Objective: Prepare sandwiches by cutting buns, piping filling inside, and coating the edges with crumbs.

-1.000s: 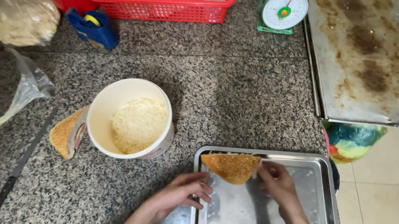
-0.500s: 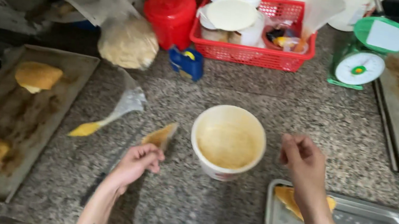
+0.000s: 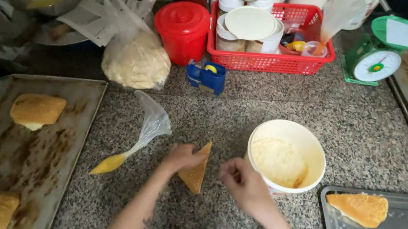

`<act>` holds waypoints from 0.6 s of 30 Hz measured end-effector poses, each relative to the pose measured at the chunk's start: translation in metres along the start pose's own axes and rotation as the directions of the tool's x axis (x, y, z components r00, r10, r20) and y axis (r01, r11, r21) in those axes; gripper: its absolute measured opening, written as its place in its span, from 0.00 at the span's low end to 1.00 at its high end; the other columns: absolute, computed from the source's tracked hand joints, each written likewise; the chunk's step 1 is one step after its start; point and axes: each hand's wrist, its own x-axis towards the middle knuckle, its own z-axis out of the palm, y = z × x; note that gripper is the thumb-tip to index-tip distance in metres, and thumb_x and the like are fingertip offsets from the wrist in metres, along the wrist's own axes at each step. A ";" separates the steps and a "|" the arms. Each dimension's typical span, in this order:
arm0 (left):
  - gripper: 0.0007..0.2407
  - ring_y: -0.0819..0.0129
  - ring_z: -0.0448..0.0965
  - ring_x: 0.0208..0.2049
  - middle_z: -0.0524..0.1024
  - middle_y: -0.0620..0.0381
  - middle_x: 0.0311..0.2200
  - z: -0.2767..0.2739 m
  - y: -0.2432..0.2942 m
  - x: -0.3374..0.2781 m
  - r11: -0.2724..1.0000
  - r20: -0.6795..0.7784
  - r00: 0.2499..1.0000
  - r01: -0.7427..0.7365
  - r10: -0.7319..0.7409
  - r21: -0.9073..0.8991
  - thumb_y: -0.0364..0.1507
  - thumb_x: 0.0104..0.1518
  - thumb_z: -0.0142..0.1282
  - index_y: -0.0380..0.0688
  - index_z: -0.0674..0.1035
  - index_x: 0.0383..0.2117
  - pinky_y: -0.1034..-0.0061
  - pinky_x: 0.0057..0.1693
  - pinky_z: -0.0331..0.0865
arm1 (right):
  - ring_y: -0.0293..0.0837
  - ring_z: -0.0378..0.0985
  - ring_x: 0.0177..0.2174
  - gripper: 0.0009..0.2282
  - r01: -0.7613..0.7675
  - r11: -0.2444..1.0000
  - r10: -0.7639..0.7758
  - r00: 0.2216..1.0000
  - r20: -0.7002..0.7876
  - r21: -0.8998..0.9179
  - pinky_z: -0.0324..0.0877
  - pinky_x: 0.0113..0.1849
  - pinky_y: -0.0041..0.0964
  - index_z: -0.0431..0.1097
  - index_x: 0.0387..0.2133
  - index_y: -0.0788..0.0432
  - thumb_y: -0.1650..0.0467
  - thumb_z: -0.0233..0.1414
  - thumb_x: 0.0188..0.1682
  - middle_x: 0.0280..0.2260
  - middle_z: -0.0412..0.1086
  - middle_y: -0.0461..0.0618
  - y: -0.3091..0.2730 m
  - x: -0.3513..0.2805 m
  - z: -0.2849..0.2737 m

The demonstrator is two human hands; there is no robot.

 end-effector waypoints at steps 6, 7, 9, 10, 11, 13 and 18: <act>0.30 0.50 0.83 0.45 0.79 0.39 0.48 0.006 -0.002 0.023 0.999 0.043 0.999 -0.001 0.003 -0.037 0.48 0.52 0.55 0.28 0.78 0.50 0.63 0.49 0.76 | 0.33 0.69 0.22 0.15 -0.186 0.979 0.197 0.971 0.138 -0.086 0.67 0.25 0.23 0.74 0.50 0.54 0.62 0.51 0.54 0.27 0.74 0.43 0.028 -0.005 0.021; 0.30 0.50 0.83 0.45 0.79 0.39 0.48 0.002 0.000 0.017 0.999 0.048 0.999 -0.009 0.011 -0.038 0.48 0.52 0.55 0.28 0.78 0.50 0.63 0.49 0.76 | 0.33 0.69 0.22 0.15 -0.193 0.977 0.203 0.970 0.132 -0.089 0.67 0.25 0.23 0.74 0.50 0.54 0.62 0.51 0.54 0.27 0.74 0.43 0.034 -0.005 0.023; 0.22 0.62 0.83 0.39 0.79 0.51 0.38 -0.004 0.001 0.002 0.988 0.086 0.996 0.009 0.005 -0.154 0.44 0.50 0.58 0.38 0.81 0.42 0.71 0.45 0.77 | 0.34 0.75 0.27 0.11 -0.179 0.981 0.190 0.968 0.163 -0.080 0.74 0.31 0.25 0.74 0.43 0.53 0.62 0.51 0.54 0.32 0.76 0.42 0.047 -0.007 0.029; 0.22 0.62 0.83 0.39 0.79 0.51 0.38 -0.005 -0.006 0.000 0.987 0.087 0.996 0.009 0.005 -0.161 0.44 0.50 0.58 0.38 0.81 0.42 0.71 0.45 0.77 | 0.34 0.75 0.27 0.11 -0.180 0.980 0.192 0.967 0.166 -0.087 0.74 0.31 0.25 0.74 0.43 0.53 0.62 0.51 0.54 0.32 0.76 0.42 0.053 -0.006 0.031; 0.23 0.60 0.81 0.44 0.78 0.51 0.42 -0.005 -0.012 -0.002 0.974 0.103 0.992 -0.044 0.069 -0.224 0.40 0.48 0.57 0.38 0.78 0.48 0.69 0.47 0.76 | 0.33 0.76 0.28 0.11 -0.179 0.981 0.190 0.969 0.159 -0.080 0.76 0.32 0.24 0.75 0.43 0.53 0.63 0.51 0.53 0.34 0.77 0.42 0.059 -0.007 0.033; 0.26 0.58 0.80 0.49 0.77 0.50 0.47 -0.005 -0.030 -0.011 0.952 0.103 0.987 -0.091 0.126 -0.292 0.35 0.46 0.55 0.39 0.76 0.54 0.66 0.50 0.76 | 0.33 0.77 0.29 0.11 -0.167 0.983 0.178 0.971 0.162 -0.076 0.77 0.33 0.23 0.76 0.43 0.54 0.63 0.52 0.53 0.36 0.78 0.42 0.071 -0.004 0.039; 0.35 0.56 0.71 0.60 0.69 0.49 0.63 0.020 -0.098 -0.016 0.675 -0.041 0.976 -0.178 0.215 -0.716 0.30 0.48 0.59 0.49 0.59 0.68 0.62 0.62 0.66 | 0.38 0.79 0.29 0.15 -0.314 0.948 0.285 0.914 0.290 0.058 0.77 0.31 0.27 0.74 0.46 0.57 0.61 0.53 0.52 0.31 0.76 0.48 0.081 0.009 0.059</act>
